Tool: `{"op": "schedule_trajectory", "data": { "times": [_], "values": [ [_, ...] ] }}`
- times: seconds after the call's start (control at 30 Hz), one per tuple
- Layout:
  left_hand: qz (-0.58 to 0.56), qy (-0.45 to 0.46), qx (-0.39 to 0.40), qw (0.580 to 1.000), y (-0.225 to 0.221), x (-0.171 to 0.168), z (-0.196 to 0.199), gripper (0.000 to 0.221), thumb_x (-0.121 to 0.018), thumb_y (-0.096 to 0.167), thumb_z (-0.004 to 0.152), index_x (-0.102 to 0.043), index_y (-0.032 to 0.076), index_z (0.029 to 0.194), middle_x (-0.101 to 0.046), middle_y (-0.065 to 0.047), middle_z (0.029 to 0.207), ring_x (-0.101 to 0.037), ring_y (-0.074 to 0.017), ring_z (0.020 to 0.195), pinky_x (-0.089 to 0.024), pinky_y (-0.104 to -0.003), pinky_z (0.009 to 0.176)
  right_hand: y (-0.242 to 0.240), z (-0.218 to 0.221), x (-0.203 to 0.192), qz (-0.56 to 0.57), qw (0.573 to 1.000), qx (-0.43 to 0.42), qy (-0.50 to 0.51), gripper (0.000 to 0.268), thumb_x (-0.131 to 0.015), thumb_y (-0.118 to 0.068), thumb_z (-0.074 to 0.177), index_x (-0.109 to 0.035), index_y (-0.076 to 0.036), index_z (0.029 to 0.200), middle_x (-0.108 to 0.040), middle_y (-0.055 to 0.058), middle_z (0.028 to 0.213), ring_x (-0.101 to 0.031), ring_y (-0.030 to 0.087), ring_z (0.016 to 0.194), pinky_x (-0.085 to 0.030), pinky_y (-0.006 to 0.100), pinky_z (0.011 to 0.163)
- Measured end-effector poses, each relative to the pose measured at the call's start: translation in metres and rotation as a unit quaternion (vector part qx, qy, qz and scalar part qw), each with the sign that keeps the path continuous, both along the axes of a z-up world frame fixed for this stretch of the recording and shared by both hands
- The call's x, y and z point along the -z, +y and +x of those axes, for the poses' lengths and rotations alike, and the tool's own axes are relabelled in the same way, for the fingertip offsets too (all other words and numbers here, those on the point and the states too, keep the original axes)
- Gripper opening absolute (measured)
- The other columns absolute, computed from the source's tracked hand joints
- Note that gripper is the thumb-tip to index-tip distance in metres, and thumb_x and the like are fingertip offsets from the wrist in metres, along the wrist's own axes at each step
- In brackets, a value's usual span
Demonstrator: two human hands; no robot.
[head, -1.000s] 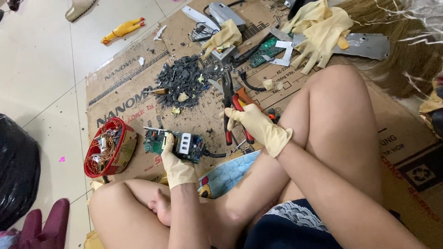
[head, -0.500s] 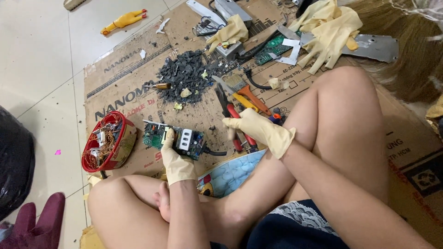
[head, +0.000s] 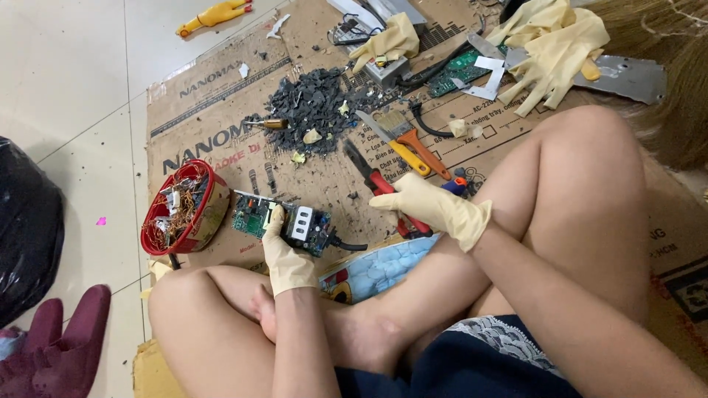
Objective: Removing electronic components from a circuit board using pliers while sitting on the floor.
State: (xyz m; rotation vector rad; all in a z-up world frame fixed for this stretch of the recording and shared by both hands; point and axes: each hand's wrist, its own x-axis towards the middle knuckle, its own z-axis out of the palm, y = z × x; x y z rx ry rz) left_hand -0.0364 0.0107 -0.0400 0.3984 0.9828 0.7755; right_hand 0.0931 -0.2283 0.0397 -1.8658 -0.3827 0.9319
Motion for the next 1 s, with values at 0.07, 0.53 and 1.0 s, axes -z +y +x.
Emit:
{"op": "schedule_trajectory", "data": {
  "times": [0.07, 0.53, 1.0],
  "values": [
    [0.009, 0.005, 0.004, 1.000, 0.000, 0.001, -0.002, 0.032, -0.089, 0.018, 0.071, -0.067, 0.000, 0.086, -0.071, -0.020, 0.082, -0.074, -0.0404, 0.071, -0.060, -0.058, 0.068, 0.000, 0.005, 0.011, -0.016, 1.000, 0.000, -0.012, 0.042, -0.079, -0.042, 0.080, -0.072, -0.005, 0.061, -0.064, 0.008, 0.054, -0.066, 0.021, 0.056, -0.051, 0.028, 0.064],
    [0.035, 0.018, -0.013, 0.999, 0.004, 0.000, -0.006, 0.036, -0.091, 0.018, 0.069, -0.070, 0.001, 0.091, -0.075, -0.018, 0.088, -0.077, -0.0359, 0.075, -0.063, -0.053, 0.070, 0.008, 0.027, 0.043, -0.178, 0.977, -0.038, -0.112, 0.040, -0.072, -0.054, 0.076, -0.075, -0.014, 0.075, -0.075, 0.006, 0.077, -0.075, 0.022, 0.090, -0.055, 0.034, 0.085],
    [-0.011, 0.012, 0.001, 1.000, 0.000, 0.007, 0.003, 0.028, -0.088, 0.012, 0.070, -0.070, 0.001, 0.088, -0.073, -0.019, 0.083, -0.076, -0.0371, 0.071, -0.063, -0.053, 0.065, 0.010, 0.012, 0.033, -0.196, 0.968, -0.099, -0.124, 0.037, -0.069, -0.047, 0.077, -0.075, -0.010, 0.076, -0.073, 0.012, 0.084, -0.074, 0.030, 0.094, -0.055, 0.039, 0.088]
  ]
}}
